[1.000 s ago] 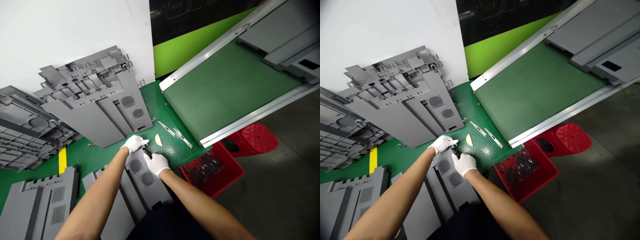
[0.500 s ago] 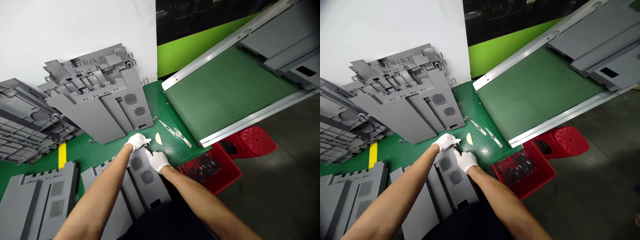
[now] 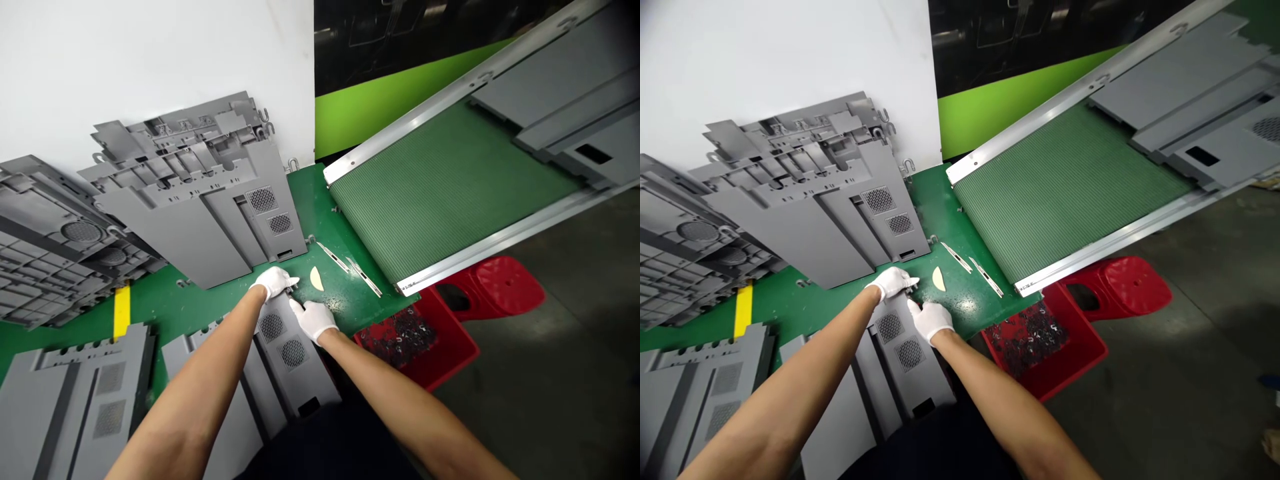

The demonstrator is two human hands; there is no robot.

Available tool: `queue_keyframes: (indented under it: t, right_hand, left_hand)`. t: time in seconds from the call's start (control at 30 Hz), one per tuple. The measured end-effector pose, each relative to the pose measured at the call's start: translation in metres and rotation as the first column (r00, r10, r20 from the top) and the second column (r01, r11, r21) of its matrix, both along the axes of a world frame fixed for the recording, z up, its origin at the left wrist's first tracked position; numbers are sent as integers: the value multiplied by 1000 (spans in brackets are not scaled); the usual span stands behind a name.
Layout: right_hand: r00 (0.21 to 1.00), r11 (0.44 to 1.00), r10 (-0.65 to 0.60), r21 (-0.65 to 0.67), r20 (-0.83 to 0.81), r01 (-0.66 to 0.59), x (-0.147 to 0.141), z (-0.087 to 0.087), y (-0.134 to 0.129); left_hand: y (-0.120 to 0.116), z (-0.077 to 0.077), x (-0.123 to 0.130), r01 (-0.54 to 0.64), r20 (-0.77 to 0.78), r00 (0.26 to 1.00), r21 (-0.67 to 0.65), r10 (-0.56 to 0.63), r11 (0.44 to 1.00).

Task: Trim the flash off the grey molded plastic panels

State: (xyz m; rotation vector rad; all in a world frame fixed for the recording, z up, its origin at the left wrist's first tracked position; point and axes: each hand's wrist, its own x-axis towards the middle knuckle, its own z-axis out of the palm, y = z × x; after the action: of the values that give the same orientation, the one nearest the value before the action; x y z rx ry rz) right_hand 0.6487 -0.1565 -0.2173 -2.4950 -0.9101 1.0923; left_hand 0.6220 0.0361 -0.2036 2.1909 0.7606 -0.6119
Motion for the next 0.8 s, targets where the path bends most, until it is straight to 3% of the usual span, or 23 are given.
queue_keyframes:
  t: [0.4,0.6,0.67,0.73,0.8]
  right_hand:
    - [999,998,-51,35,-19,52,-2,-2,10]
    - [975,982,-161,70,-151,173,-1,-16,-16]
    - [879,929,-342,24,-331,370,-1,-23,-35]
    - [697,824,-519,-73,-494,562,2,-30,-53]
    - [545,722,-627,-154,-557,674,11,-36,-68]
  left_hand:
    - [0,0,-3,-41,15,999,-61,42,997]
    - [3,0,-9,-97,53,994,4,97,995]
    - [1,6,-12,-114,98,989,61,108,992]
    - [-10,15,-9,-183,166,974,189,153,965]
    - [-32,24,0,-289,260,942,297,214,910]
